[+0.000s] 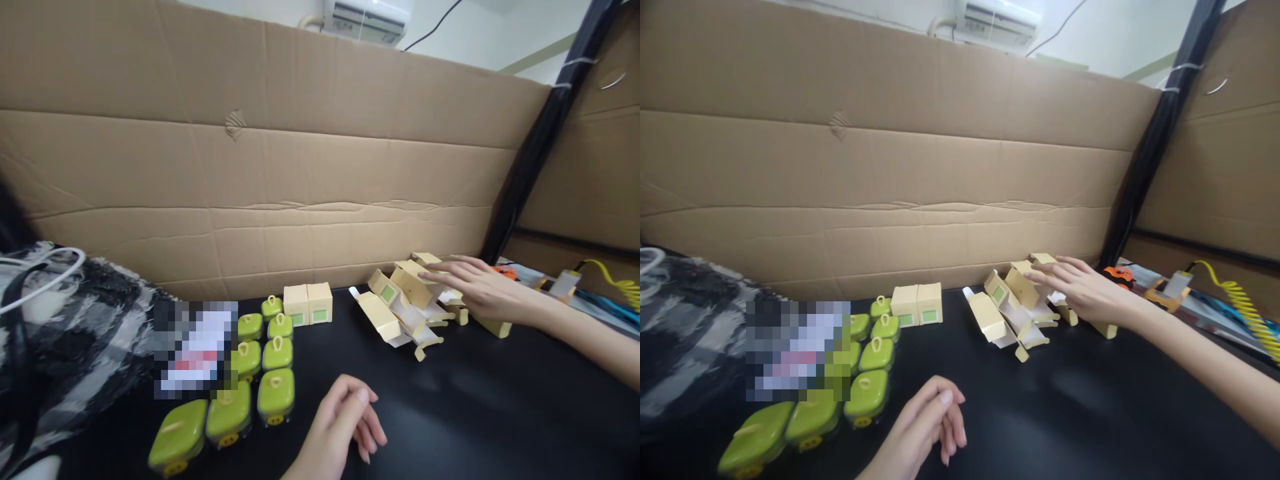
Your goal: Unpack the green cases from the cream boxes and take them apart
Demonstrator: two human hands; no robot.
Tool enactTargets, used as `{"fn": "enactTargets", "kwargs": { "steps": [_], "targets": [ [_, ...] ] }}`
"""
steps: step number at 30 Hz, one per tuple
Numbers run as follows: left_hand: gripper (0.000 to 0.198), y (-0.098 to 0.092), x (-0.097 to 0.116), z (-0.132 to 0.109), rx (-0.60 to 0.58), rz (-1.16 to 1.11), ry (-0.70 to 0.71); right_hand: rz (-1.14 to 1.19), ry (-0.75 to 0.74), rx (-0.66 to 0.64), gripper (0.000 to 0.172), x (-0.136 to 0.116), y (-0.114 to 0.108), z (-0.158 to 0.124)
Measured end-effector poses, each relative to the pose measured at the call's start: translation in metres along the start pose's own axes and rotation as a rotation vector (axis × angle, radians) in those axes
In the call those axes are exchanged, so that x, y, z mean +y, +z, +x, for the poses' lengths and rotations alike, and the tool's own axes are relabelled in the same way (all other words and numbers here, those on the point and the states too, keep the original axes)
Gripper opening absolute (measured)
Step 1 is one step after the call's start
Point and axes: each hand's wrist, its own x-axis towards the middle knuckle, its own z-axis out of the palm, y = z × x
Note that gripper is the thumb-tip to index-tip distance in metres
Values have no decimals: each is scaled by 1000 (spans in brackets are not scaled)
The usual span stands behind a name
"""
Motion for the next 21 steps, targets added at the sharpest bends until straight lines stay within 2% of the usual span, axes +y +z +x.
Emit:
{"fn": "enactTargets", "kwargs": {
  "steps": [2, 4, 6, 9, 12, 14, 16, 17, 19, 21],
  "targets": [
    [56, 0, -1, 1, 2, 28, 8, 48, 46, 52, 62, -12, -5, 21],
    [56, 1, 2, -1, -6, 73, 13, 120, 65, 74, 48, -33, -2, 55],
    [57, 4, 8, -5, -27, 132, 11, 206, 50, 36, 38, -60, 12, 97],
    [54, 7, 15, -11, -52, 204, 10, 315, 17, -77, 37, -95, 39, 154],
    [47, 8, 13, -18, -60, 245, 48, 393, 45, -154, 32, -113, 56, 181],
    [35, 5, 8, -21, -29, 361, 181, 440, 85, -162, 30, -117, 54, 178],
    [18, 1, 3, -24, 24, 565, 420, 488, 120, -155, 37, -121, 41, 159],
    [17, -1, 1, -26, 54, 671, 551, 513, 131, -157, 43, -124, 33, 145],
    [40, -5, 3, -26, 112, 830, 749, 556, 137, -181, 47, -131, 13, 115],
    [57, -8, 9, -26, 151, 917, 835, 585, 135, -224, 50, -140, -4, 87]
  ]
}}
